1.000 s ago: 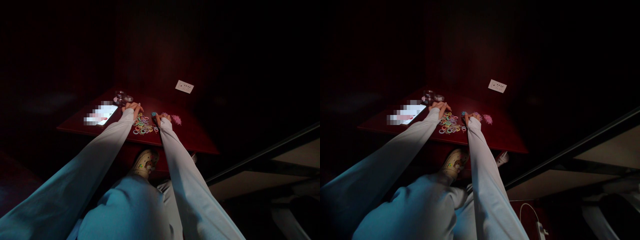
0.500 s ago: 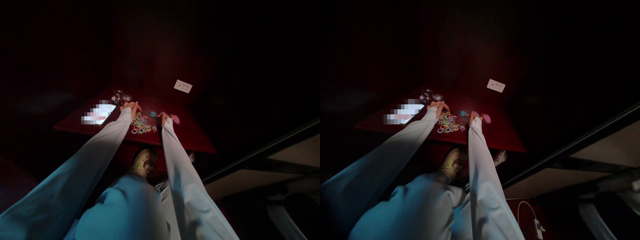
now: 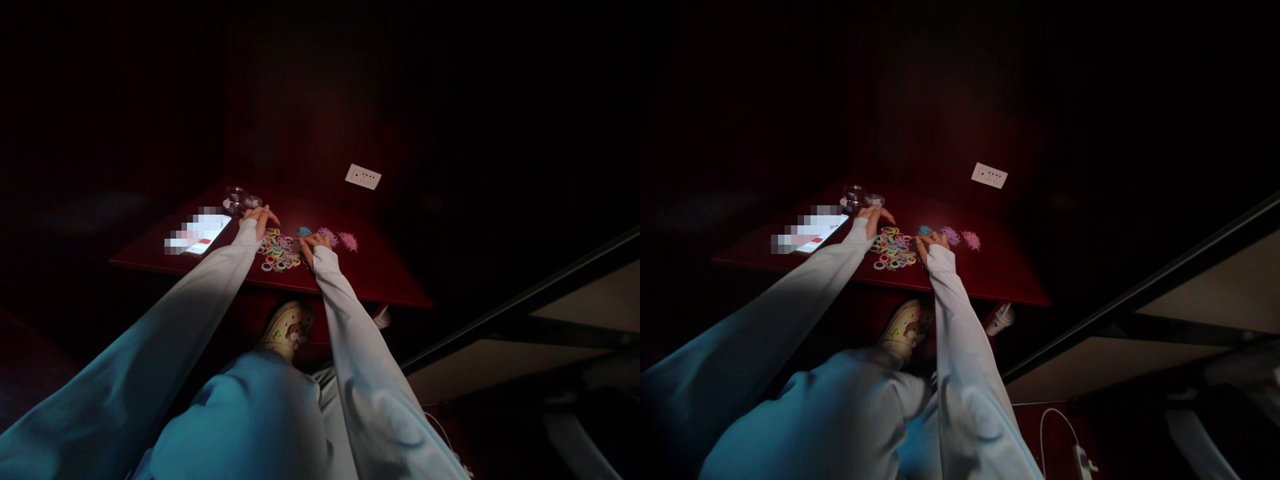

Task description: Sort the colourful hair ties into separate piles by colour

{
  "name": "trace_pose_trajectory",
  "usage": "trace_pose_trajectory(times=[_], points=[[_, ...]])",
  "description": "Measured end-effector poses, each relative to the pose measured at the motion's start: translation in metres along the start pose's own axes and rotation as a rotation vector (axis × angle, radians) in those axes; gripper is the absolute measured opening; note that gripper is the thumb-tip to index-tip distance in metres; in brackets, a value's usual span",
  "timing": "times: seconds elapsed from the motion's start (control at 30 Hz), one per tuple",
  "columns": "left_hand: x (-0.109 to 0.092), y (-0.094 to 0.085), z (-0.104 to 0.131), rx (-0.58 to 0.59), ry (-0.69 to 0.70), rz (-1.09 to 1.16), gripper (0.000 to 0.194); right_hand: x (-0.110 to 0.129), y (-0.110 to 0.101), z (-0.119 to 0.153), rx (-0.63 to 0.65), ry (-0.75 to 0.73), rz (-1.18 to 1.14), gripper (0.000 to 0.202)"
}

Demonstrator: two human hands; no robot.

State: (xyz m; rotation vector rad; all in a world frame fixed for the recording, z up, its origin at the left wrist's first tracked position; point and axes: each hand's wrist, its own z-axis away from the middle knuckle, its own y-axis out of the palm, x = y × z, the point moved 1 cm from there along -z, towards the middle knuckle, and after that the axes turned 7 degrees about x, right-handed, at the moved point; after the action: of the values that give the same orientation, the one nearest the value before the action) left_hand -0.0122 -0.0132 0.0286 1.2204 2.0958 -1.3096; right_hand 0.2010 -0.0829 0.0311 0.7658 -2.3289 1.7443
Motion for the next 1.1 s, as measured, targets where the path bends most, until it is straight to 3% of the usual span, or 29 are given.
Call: trace_pose_trajectory(times=[0.13, 0.27, 0.43, 0.63, 1.1], points=[[-0.017, 0.009, 0.009, 0.109, 0.024, -0.024, 0.071, 0.005, -0.003, 0.002, 0.060, 0.012, 0.034, 0.031], [-0.019, 0.015, 0.010, 0.202, 0.028, -0.097, 0.070, 0.005, -0.004, 0.003, 0.086, 0.007, 0.036, 0.030], [-0.014, 0.013, 0.006, 0.210, 0.008, -0.091, 0.069, 0.004, -0.004, 0.003, 0.081, 0.037, 0.017, 0.027], [-0.011, 0.009, 0.005, 0.172, -0.053, -0.037, 0.064, 0.003, 0.001, 0.002, 0.119, -0.043, 0.028, 0.032], [-0.019, 0.009, 0.008, 0.188, -0.065, -0.049, 0.071, 0.001, -0.003, 0.005, 0.022, 0.054, -0.041, 0.028]])
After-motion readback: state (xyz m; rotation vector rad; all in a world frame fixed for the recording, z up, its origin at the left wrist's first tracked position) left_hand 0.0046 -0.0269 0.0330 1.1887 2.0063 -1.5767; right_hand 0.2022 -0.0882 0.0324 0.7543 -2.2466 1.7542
